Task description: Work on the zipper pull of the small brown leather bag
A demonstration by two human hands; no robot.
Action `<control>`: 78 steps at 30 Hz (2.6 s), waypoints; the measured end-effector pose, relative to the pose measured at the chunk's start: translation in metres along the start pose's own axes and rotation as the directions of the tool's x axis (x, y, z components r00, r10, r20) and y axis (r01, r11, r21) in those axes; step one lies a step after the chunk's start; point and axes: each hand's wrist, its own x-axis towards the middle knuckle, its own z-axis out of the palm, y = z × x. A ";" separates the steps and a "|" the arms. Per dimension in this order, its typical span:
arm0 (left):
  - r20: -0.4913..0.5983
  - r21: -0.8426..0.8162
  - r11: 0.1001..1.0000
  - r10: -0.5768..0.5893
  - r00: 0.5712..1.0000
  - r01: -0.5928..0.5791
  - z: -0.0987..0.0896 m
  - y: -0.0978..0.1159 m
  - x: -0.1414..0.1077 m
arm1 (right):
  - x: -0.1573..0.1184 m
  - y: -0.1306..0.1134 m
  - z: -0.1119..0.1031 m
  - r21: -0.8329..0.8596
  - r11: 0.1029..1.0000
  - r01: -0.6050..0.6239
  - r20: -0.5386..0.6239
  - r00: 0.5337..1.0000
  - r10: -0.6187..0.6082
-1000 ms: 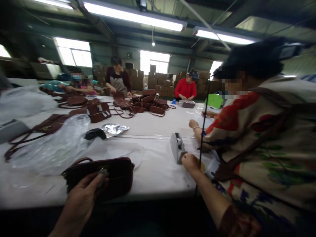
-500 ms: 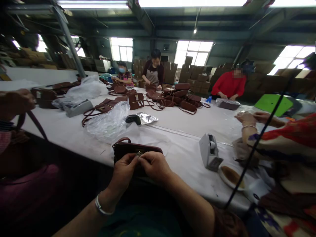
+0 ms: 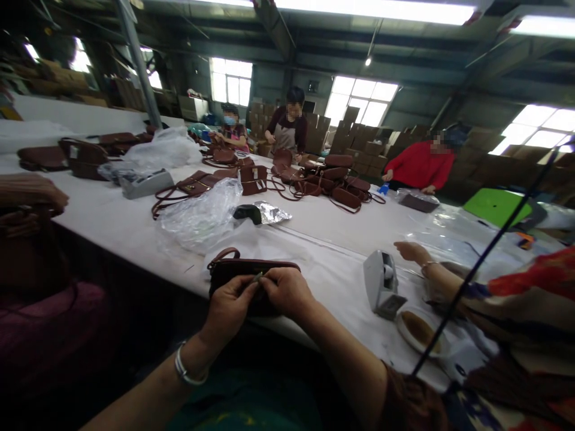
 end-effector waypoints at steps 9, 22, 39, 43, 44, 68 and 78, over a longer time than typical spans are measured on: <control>0.006 0.006 1.000 0.009 1.000 -0.009 0.001 0.000 -0.002 | 0.007 0.000 0.002 0.081 0.986 -0.143 0.014 0.990 0.143; -0.041 -0.092 0.985 -0.153 0.987 0.149 0.005 0.000 0.001 | 0.005 0.001 0.007 0.130 0.969 -0.208 -0.001 0.978 0.210; -0.031 -0.205 0.920 -0.346 0.938 0.332 0.010 0.017 0.003 | -0.009 0.007 0.017 0.296 0.922 -0.248 -0.036 0.962 0.271; 0.018 -0.259 0.871 -0.429 0.903 0.418 0.007 0.023 0.004 | -0.013 0.011 0.026 0.492 0.828 -0.270 -0.050 0.940 0.336; 0.025 -0.270 0.858 -0.448 0.894 0.438 0.007 0.024 0.004 | -0.014 0.011 0.028 0.523 0.808 -0.270 -0.054 0.936 0.348; 0.163 -0.557 0.589 -0.614 0.772 0.586 0.002 0.023 -0.010 | -0.020 0.021 0.053 0.502 0.856 -0.123 -0.201 0.946 0.254; 0.126 -0.564 0.588 -0.633 0.764 0.580 0.007 0.016 -0.008 | -0.037 0.027 0.046 0.388 0.921 -0.032 -0.379 0.906 0.191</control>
